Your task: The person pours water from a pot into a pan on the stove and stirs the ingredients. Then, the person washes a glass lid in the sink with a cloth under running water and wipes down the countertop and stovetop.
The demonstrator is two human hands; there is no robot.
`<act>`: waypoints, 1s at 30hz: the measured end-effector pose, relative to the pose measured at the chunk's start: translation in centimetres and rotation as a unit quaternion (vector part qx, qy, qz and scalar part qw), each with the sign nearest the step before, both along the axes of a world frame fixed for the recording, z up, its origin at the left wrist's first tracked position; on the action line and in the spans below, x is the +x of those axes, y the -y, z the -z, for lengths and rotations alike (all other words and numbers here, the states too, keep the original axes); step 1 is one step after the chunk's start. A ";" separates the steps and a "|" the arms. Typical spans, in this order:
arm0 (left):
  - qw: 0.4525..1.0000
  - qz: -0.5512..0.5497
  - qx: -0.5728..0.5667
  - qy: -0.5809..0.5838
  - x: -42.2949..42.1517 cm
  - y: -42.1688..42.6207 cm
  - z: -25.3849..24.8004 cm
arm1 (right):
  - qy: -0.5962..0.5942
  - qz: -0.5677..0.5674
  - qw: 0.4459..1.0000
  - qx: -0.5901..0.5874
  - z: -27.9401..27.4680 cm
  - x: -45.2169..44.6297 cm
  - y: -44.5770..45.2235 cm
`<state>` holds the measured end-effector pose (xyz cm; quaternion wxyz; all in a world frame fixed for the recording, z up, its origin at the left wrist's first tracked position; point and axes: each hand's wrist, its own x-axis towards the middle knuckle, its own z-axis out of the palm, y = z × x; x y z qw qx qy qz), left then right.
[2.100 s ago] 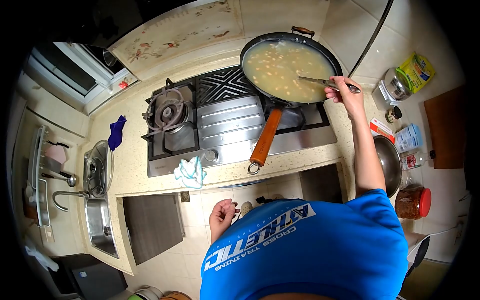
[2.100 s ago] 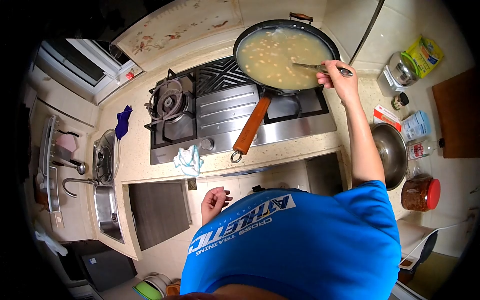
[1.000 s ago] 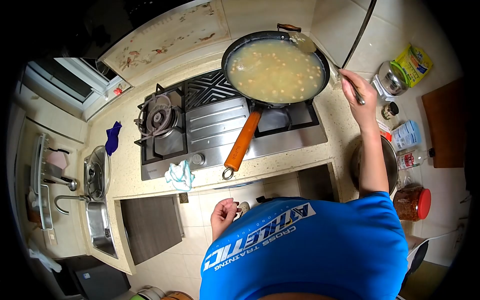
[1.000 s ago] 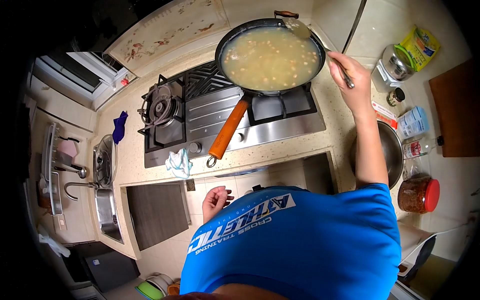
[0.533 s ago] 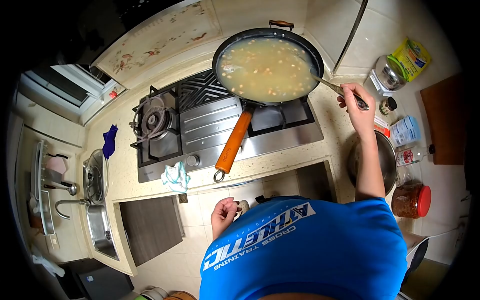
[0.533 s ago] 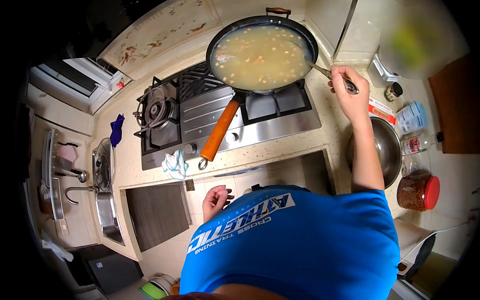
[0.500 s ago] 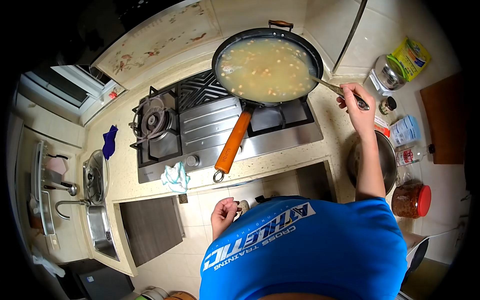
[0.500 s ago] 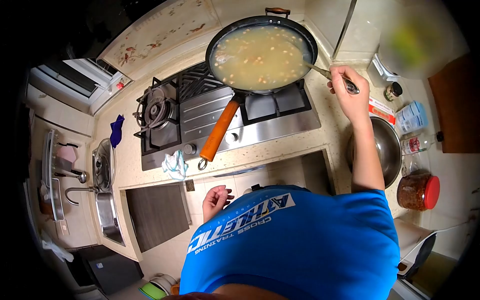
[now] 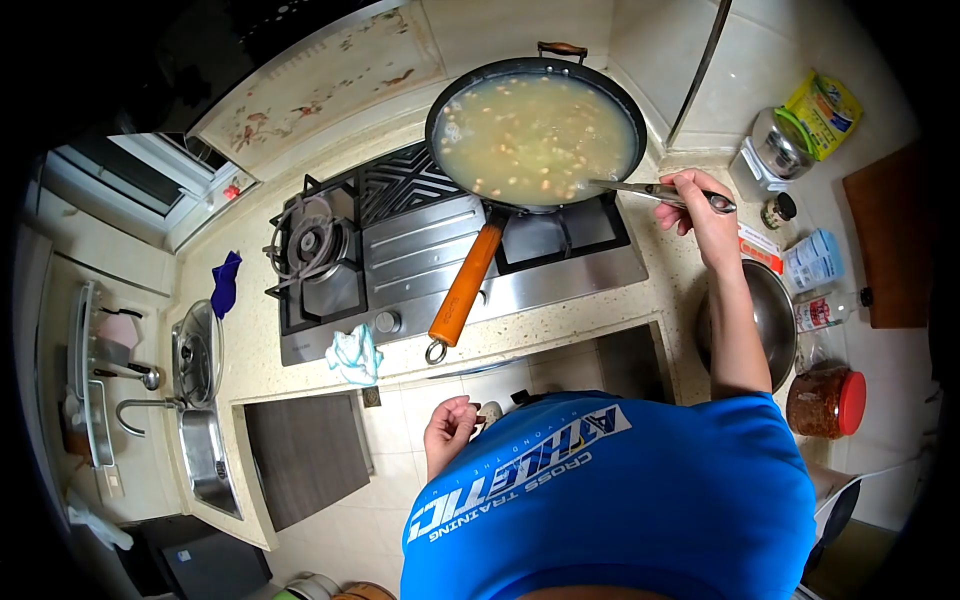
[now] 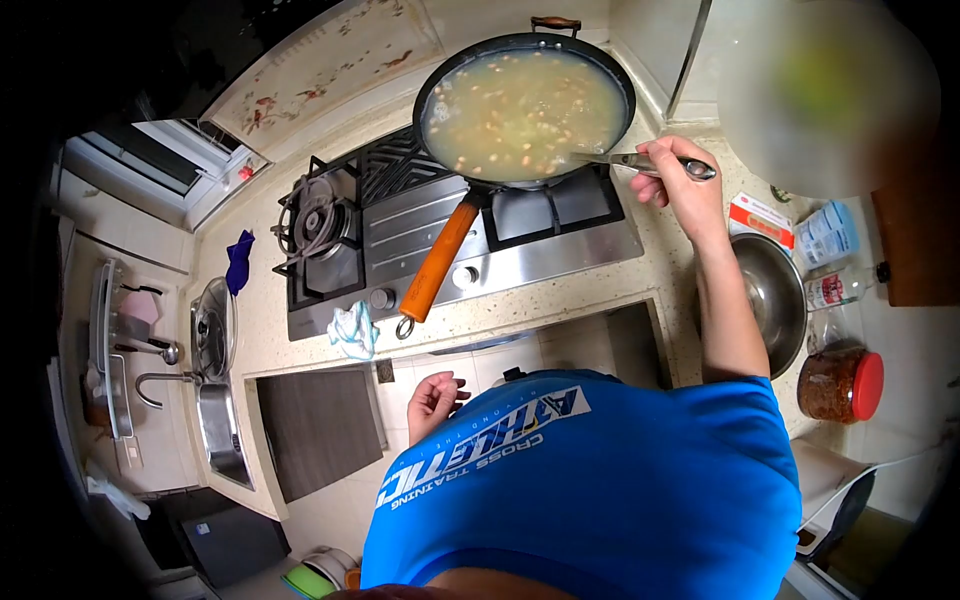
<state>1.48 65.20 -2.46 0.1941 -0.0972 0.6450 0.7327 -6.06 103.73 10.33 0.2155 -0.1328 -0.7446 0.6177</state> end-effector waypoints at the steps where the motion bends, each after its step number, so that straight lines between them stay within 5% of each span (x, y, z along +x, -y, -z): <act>1: 1.000 -0.004 0.010 -0.003 0.1 0.0 0.0 | 0.001 -0.002 1.000 -0.021 0.1 -0.1 0.0; 10: 1.000 0.002 -0.004 -0.011 0.4 0.2 0.4 | -0.021 -0.007 0.984 -0.176 1.7 -1.0 -0.7; 17: 1.000 -0.023 0.009 0.013 0.5 -0.7 0.2 | -0.061 0.013 0.985 -0.158 0.7 -1.3 -1.1; 25: 0.999 -0.008 -0.001 0.031 0.0 0.0 0.0 | -0.175 0.063 0.982 0.015 -1.0 -1.4 -1.5; 30: 1.000 -0.004 -0.015 -0.007 -1.1 2.6 -0.4 | -0.187 0.079 0.940 0.274 -0.8 -2.6 -0.4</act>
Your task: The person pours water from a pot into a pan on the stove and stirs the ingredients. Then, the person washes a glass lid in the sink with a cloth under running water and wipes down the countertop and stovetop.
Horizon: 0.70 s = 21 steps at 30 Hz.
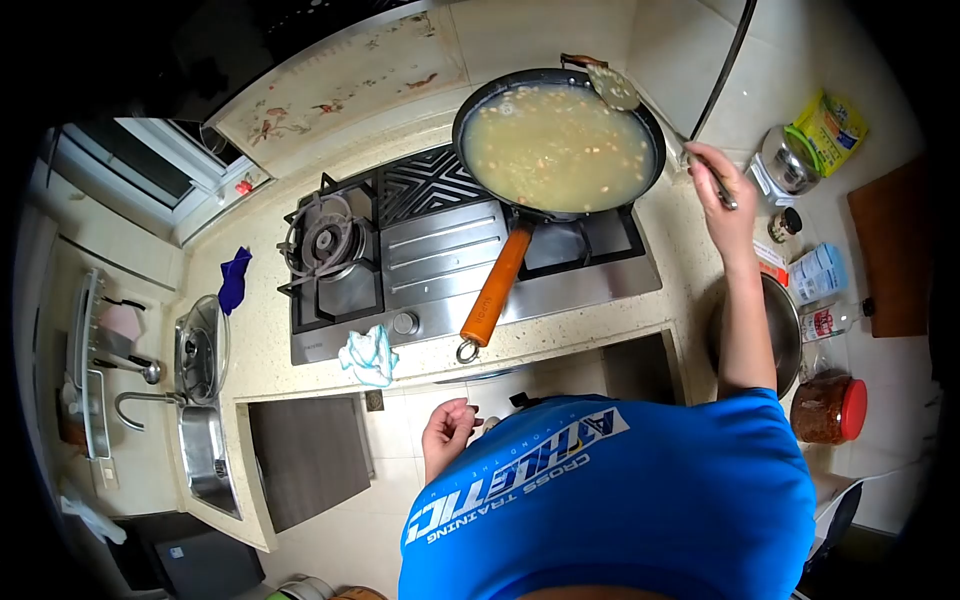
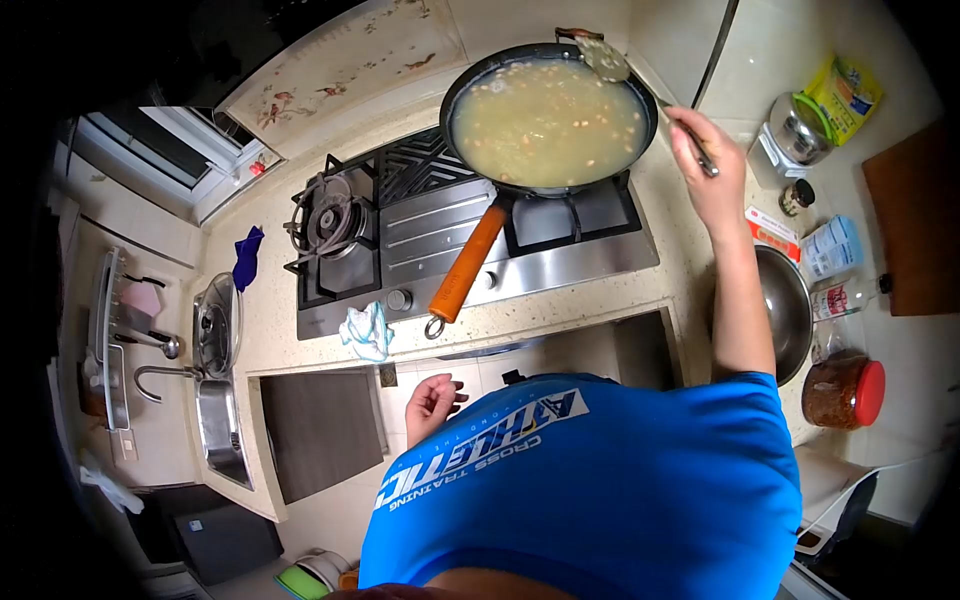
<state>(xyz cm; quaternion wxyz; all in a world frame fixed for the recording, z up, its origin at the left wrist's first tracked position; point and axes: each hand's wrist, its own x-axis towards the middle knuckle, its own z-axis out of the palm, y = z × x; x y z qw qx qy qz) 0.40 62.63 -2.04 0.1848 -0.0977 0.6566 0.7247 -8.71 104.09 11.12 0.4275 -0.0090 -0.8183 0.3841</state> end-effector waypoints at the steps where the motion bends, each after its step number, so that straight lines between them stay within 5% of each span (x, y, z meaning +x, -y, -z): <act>1: 1.000 -0.007 -0.002 -0.002 0.0 0.4 0.0 | 0.018 0.029 0.996 0.079 0.1 -0.2 0.2; 11: 0.999 -0.036 0.039 0.008 -0.1 4.0 1.2 | 0.068 0.035 0.997 -0.011 3.5 -5.0 2.0; 14: 0.999 -0.033 0.035 0.000 -0.2 4.8 1.3 | 0.088 -0.003 0.986 -0.140 3.0 -6.3 3.3; 21: 0.999 -0.018 0.030 -0.010 0.1 6.3 2.4 | 0.158 -0.009 0.957 -0.241 1.7 -7.2 5.8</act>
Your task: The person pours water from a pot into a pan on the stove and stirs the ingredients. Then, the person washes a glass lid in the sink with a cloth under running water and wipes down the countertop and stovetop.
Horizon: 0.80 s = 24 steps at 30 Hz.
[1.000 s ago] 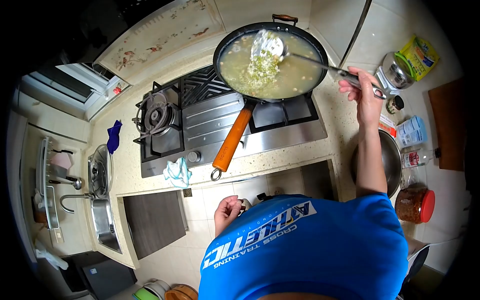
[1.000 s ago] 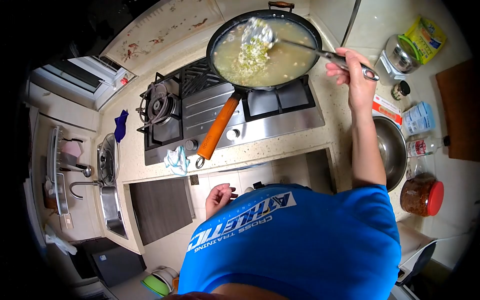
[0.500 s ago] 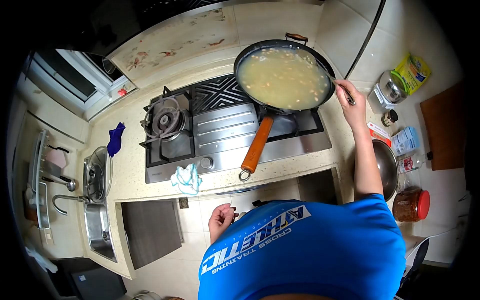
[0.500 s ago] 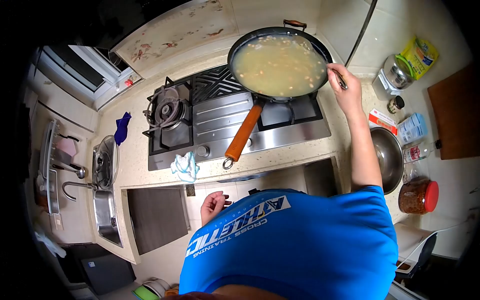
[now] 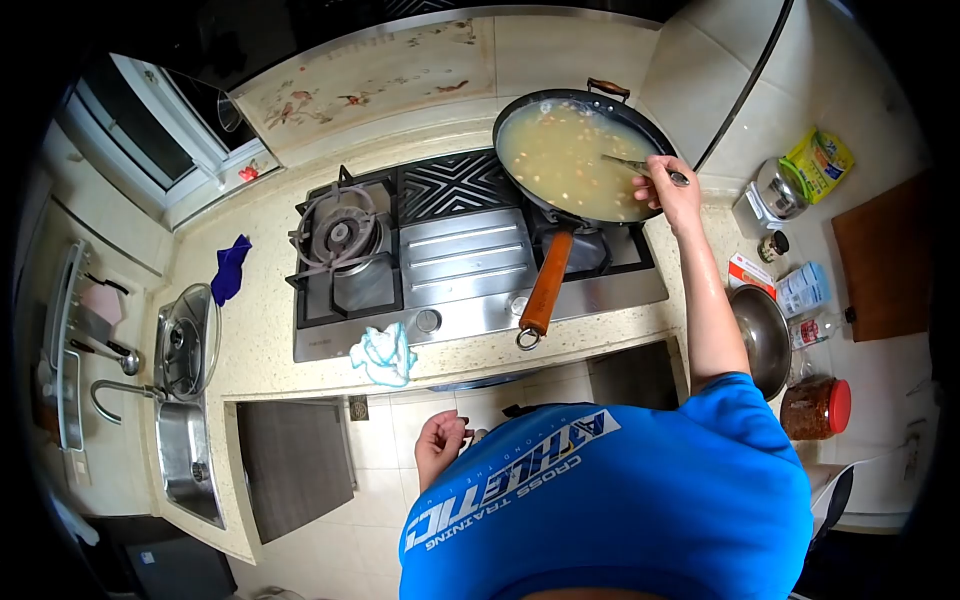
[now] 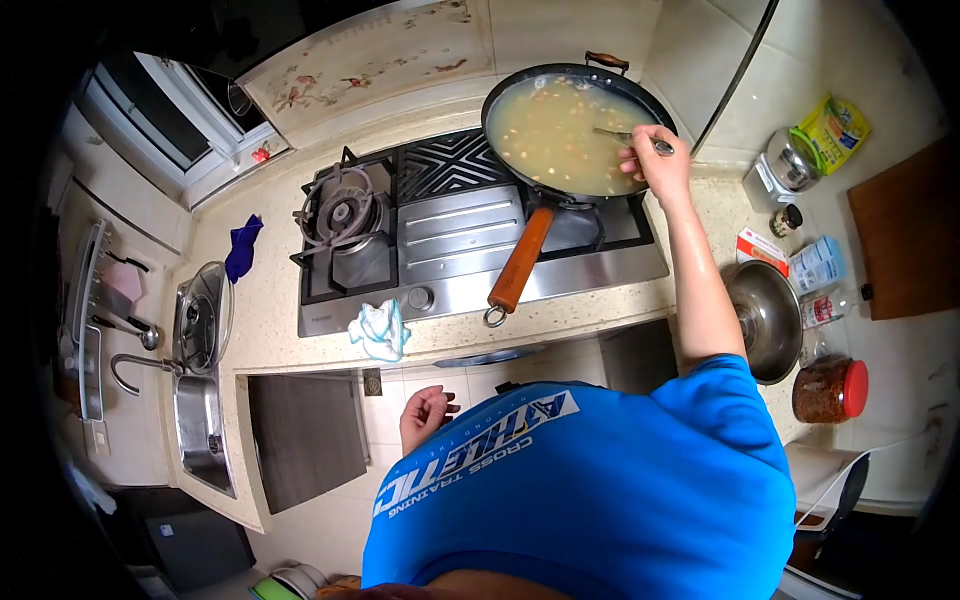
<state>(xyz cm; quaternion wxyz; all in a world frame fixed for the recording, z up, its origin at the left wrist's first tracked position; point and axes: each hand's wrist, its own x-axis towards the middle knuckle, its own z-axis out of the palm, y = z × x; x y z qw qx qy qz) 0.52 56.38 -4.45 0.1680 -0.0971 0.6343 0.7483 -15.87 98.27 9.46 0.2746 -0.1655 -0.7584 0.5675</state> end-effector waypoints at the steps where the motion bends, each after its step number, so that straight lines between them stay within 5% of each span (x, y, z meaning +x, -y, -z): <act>1: 1.000 0.001 0.001 -0.001 0.0 0.2 0.0 | 0.010 -0.010 1.000 -0.011 -0.1 0.1 0.3; 14: 0.999 0.046 -0.004 -0.004 -0.5 0.5 0.2 | 0.004 -0.071 0.990 -0.125 -2.0 4.4 0.8; 24: 0.997 0.064 0.025 0.020 -1.4 -0.8 -0.2 | -0.089 -0.047 0.994 -0.032 -4.9 9.4 0.6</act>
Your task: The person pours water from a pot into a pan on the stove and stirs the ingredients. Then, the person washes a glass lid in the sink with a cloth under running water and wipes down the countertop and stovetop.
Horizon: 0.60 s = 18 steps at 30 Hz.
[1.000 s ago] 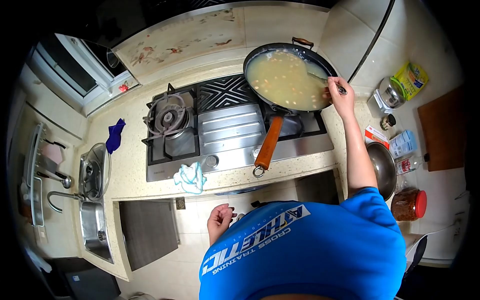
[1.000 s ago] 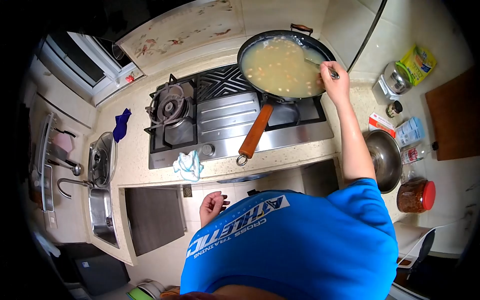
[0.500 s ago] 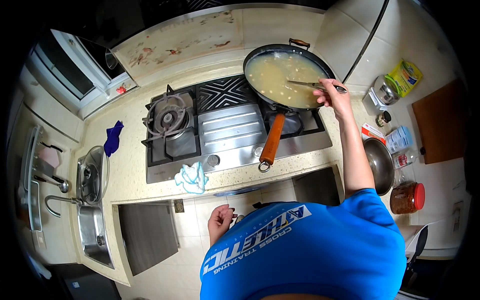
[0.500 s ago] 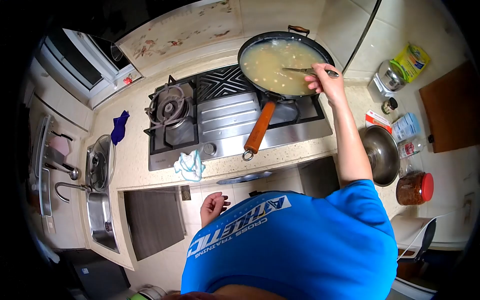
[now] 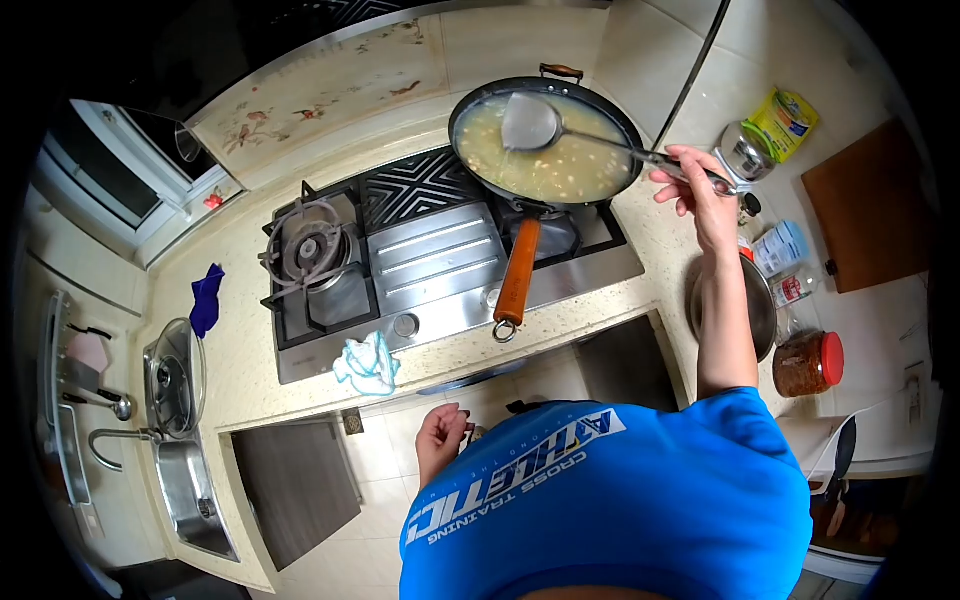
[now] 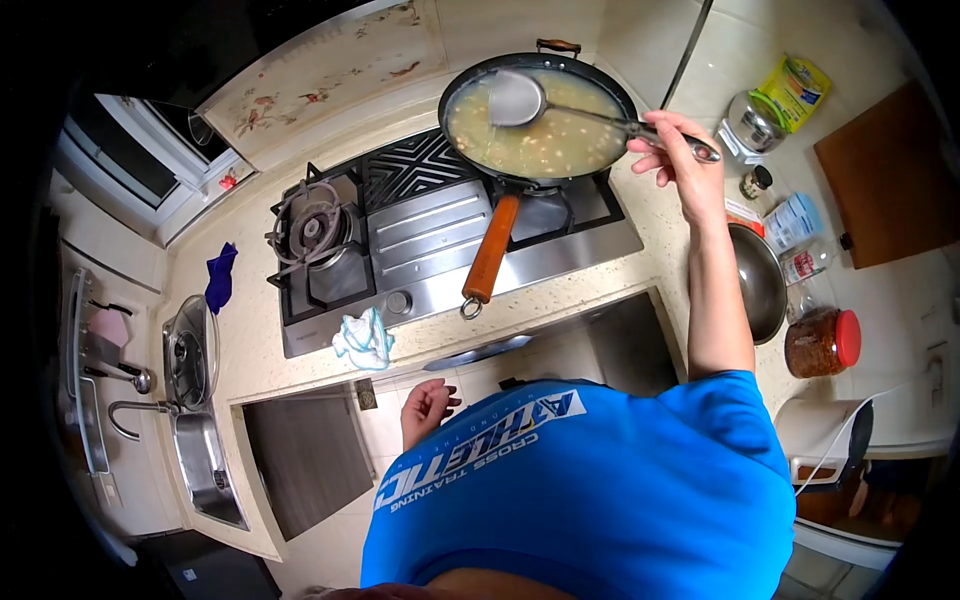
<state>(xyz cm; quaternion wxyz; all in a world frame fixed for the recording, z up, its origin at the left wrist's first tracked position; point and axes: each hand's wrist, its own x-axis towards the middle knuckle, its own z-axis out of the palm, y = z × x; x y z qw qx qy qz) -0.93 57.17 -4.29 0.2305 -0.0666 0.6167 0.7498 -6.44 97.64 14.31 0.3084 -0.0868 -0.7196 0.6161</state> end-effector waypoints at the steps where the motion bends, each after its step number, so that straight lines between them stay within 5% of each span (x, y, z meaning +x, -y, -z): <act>1: 1.000 0.003 0.000 0.002 0.0 -0.1 0.0 | -0.005 0.015 1.000 0.021 -0.4 0.4 0.0; 6: 1.000 0.009 0.007 0.008 0.1 -0.6 0.0 | -0.030 0.065 0.980 0.186 -0.1 1.0 -0.1; 11: 1.000 0.006 0.005 0.007 0.4 -0.4 -0.1 | -0.016 0.125 0.874 0.469 2.6 0.3 -1.7; 18: 1.000 -0.014 -0.003 0.013 1.1 0.2 -0.2 | 0.031 0.083 0.953 0.289 5.7 -0.4 -1.2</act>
